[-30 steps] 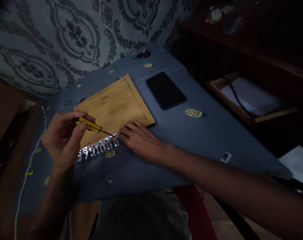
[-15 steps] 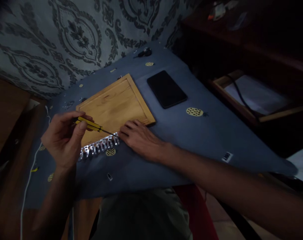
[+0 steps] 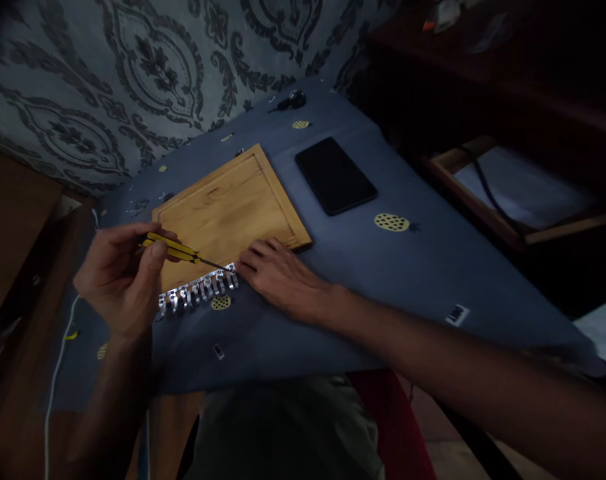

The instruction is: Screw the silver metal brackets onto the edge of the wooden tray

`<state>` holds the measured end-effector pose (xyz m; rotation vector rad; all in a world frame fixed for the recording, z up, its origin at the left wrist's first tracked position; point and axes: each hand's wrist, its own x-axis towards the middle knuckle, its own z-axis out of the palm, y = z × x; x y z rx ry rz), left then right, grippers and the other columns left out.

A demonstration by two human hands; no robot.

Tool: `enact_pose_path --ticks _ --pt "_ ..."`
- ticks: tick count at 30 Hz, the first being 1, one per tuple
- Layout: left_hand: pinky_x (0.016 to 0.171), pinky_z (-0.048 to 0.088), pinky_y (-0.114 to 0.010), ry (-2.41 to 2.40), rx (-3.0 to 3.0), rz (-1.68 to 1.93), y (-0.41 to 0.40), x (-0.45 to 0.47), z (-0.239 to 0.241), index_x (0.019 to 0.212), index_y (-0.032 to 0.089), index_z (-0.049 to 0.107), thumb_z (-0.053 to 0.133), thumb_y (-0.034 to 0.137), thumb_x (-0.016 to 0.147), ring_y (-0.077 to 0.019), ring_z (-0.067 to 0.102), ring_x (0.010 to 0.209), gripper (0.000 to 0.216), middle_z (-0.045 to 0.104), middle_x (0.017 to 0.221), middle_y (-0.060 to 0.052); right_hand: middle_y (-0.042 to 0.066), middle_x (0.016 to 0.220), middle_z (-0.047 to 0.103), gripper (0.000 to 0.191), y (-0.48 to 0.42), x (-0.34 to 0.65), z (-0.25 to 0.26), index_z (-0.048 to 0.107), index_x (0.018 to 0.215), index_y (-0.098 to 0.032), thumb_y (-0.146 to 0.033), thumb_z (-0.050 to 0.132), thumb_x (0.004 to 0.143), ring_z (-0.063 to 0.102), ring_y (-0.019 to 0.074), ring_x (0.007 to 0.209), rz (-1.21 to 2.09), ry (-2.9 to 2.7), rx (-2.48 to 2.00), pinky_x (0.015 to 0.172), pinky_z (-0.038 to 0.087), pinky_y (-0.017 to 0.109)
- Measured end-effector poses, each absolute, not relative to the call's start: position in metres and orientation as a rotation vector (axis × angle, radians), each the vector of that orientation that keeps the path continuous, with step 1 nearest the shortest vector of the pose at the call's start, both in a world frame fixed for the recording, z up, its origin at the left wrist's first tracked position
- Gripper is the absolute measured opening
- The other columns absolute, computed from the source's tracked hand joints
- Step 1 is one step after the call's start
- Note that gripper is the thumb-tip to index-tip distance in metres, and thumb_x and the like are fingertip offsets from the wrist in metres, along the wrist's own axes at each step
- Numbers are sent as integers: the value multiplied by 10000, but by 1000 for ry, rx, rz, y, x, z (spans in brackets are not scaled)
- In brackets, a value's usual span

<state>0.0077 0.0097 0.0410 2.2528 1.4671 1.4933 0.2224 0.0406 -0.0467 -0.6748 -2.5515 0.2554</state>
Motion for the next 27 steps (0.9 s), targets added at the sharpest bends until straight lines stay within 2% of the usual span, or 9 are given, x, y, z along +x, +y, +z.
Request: enact_pose_path --ticks 11,23,27 --pt "694 608 -270 1438 2288 1470 9 11 40 1107 245 723 700 309 974 -144 741 882 149 753 977 -17 125 1221 722 270 41 223 -49 664 1248 -141 -136 568 996 558 286 1097 251 -2538 -672 960 434 439" --pt "729 630 -288 1433 2295 1356 7 12 49 1145 260 732 652 266 1000 -155 743 923 165 756 1030 -24 122 1214 727 298 40 224 -45 670 1254 -160 -101 538 993 554 288 1112 251 -2549 -677 956 441 451" --pt "727 612 -317 1376 2438 1408 9 12 49 1104 289 745 732 272 949 -166 713 910 156 749 979 -11 137 1232 723 283 41 223 -45 663 1256 -123 -114 549 998 558 293 1100 265 -2566 -675 956 439 451"
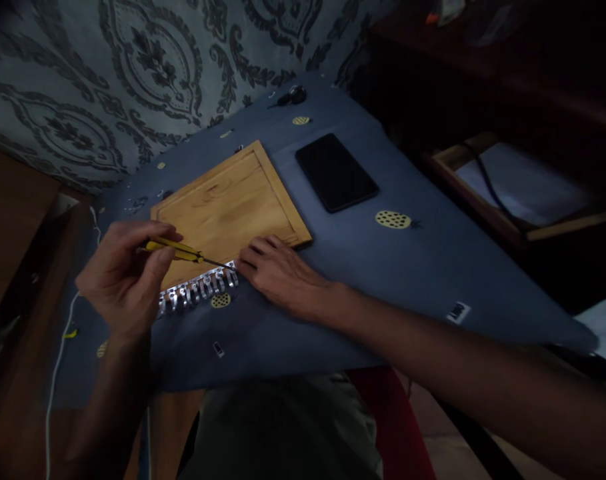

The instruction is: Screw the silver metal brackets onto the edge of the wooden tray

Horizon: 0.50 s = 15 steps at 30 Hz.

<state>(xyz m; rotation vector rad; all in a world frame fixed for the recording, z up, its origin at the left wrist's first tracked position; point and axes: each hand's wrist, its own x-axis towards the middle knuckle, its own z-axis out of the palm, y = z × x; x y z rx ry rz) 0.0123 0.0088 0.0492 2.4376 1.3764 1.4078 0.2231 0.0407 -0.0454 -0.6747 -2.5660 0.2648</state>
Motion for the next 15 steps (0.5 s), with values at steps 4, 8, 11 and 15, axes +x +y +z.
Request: enact_pose_path --ticks 4,8,11,15 --pt "689 587 -315 1397 2528 1448 10 15 50 1073 324 760 779 244 913 -153 686 823 180 728 870 11 122 1238 723 290 42 223 -46 657 1265 -139 -110 542 1001 559 287 1099 268 -2578 -693 949 435 444" --pt "713 595 -286 1428 2401 1536 11 19 46 1136 312 740 834 261 867 -128 713 811 289 740 932 32 116 1241 720 279 42 223 -47 657 1262 -156 -127 539 1011 554 283 1104 258 -2574 -690 944 433 444" --pt "700 589 -256 1461 2210 1590 11 21 43 1094 267 734 879 272 816 -130 739 813 314 747 924 27 115 1242 717 275 41 223 -48 655 1259 -155 -132 555 1004 552 281 1103 244 -2561 -681 941 427 437" --pt "696 589 -233 1431 2093 1562 10 23 44 1017 233 726 836 232 858 -126 756 803 193 772 880 20 128 1206 726 255 40 222 -48 669 1228 -142 -121 558 1000 557 288 1101 210 -2554 -688 924 428 433"
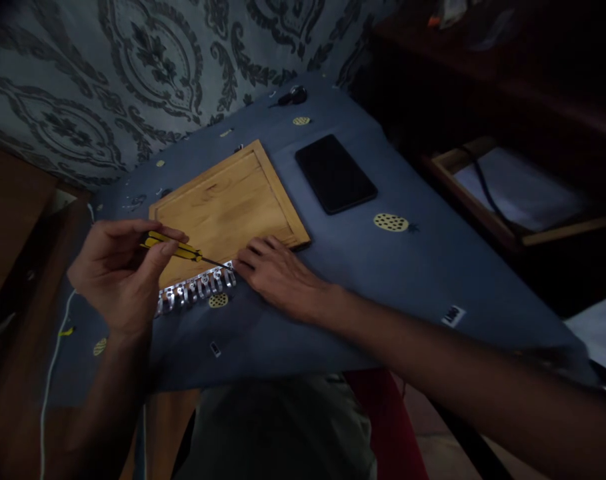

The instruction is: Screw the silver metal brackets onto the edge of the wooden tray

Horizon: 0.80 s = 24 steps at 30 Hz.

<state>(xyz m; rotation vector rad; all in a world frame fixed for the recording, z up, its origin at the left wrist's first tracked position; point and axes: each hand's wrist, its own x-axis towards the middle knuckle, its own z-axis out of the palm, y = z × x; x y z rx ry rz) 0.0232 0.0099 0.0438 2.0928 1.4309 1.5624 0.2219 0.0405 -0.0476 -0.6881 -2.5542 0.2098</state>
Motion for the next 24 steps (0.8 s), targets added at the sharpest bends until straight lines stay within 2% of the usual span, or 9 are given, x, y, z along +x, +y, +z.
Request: enact_pose_path --ticks 6,9,13,19,24 --pt "808 655 -297 1436 2025 1478 9 25 49 1024 244 730 783 281 915 -163 788 898 126 796 933 11 125 1223 727 278 42 222 -48 666 1241 -141 -100 568 985 561 289 1097 220 -2560 -686 921 436 434" --pt "847 665 -300 1347 1998 1435 9 23 51 1049 235 739 756 243 936 -160 791 921 115 797 980 3 140 1221 724 287 42 222 -47 658 1259 -117 -111 574 985 554 298 1112 230 -2574 -681 930 436 446" --pt "903 669 -312 1243 1983 1364 9 20 55 1086 224 746 722 194 955 -167 792 961 136 798 1048 -17 136 1227 722 295 41 222 -47 660 1265 -148 -110 550 994 556 294 1106 243 -2565 -678 924 437 449" --pt "886 678 -311 1210 2039 1315 11 18 58 1083 218 764 724 183 952 -179 796 953 141 802 1037 -31 115 1206 734 271 40 221 -49 668 1232 -172 -107 568 988 568 281 1090 212 -2536 -680 929 435 437" --pt "853 688 -324 1265 2047 1423 7 18 50 1053 225 763 767 208 922 -177 797 909 133 799 993 -18 118 1198 732 261 41 220 -50 665 1229 -164 -114 554 999 569 280 1097 211 -2528 -684 932 437 437"
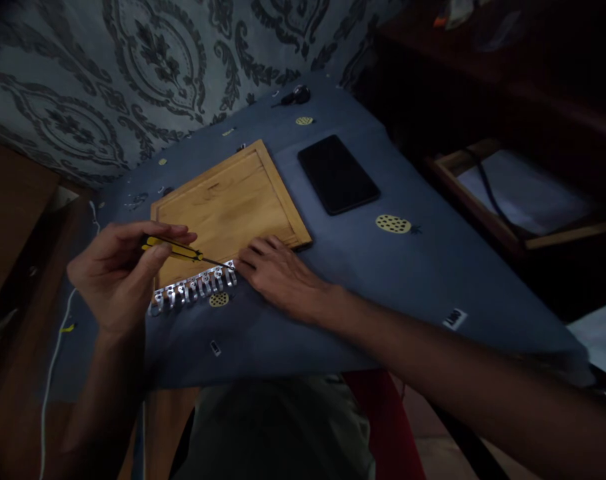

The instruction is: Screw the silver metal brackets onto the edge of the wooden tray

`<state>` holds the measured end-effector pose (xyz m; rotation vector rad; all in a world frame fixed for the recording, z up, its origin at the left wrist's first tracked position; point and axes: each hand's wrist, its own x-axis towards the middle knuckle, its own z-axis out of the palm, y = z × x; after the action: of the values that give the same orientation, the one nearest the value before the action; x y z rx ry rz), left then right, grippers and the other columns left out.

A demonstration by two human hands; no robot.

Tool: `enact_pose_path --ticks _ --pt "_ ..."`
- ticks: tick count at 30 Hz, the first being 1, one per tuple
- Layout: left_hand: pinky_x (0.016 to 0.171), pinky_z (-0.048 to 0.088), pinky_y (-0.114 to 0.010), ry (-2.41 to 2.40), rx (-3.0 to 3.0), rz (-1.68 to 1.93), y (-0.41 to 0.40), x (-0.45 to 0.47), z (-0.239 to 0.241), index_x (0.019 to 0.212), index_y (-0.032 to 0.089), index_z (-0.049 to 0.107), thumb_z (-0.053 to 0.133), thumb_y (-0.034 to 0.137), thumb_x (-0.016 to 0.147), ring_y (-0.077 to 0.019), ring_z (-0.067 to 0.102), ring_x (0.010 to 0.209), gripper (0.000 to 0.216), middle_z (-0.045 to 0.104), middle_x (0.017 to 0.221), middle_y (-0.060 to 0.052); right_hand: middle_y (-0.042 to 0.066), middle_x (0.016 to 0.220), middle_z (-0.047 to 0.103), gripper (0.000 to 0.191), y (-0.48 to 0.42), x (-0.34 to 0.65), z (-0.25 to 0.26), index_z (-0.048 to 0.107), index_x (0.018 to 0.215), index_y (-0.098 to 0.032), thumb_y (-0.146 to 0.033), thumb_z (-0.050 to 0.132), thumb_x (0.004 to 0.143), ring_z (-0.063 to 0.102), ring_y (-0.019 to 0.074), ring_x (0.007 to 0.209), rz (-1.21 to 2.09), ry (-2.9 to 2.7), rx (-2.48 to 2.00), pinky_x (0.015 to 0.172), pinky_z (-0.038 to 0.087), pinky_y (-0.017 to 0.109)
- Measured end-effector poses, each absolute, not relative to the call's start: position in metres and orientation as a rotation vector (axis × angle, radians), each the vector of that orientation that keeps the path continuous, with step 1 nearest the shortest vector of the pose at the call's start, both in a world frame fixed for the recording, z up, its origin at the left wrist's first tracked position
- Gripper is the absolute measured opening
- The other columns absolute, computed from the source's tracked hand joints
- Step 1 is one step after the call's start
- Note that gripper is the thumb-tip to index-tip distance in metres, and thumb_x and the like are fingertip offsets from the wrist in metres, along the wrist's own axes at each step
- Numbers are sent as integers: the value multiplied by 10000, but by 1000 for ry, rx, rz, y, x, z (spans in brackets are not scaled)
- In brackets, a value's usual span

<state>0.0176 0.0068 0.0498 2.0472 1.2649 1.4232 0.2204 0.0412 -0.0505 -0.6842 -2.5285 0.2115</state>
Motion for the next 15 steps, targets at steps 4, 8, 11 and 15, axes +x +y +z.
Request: enact_pose_path --ticks 4,8,11,15 --pt "840 690 -311 1312 2030 1478 4 18 50 1049 232 755 760 218 929 -170 796 912 121 793 991 -9 114 1193 732 262 42 221 -51 671 1219 -170 -105 545 998 573 274 1096 206 -2524 -679 941 433 433" --pt "925 683 -365 1286 2046 1515 6 18 60 1066 248 735 720 236 962 -168 792 932 106 776 1021 3 133 1213 725 290 41 222 -50 660 1252 -132 -103 554 984 565 285 1107 248 -2536 -676 944 438 444" --pt "954 674 -382 1291 2063 1450 8 16 63 1091 249 726 685 245 984 -175 789 960 115 768 1071 -7 148 1212 721 311 41 223 -48 657 1271 -115 -102 541 984 561 295 1107 269 -2555 -678 938 443 458" --pt "938 670 -373 1291 2085 1405 6 12 59 1115 240 734 661 234 996 -179 786 957 140 779 1072 -18 151 1220 719 327 41 223 -46 661 1287 -139 -108 518 995 556 301 1121 285 -2541 -666 946 450 477"
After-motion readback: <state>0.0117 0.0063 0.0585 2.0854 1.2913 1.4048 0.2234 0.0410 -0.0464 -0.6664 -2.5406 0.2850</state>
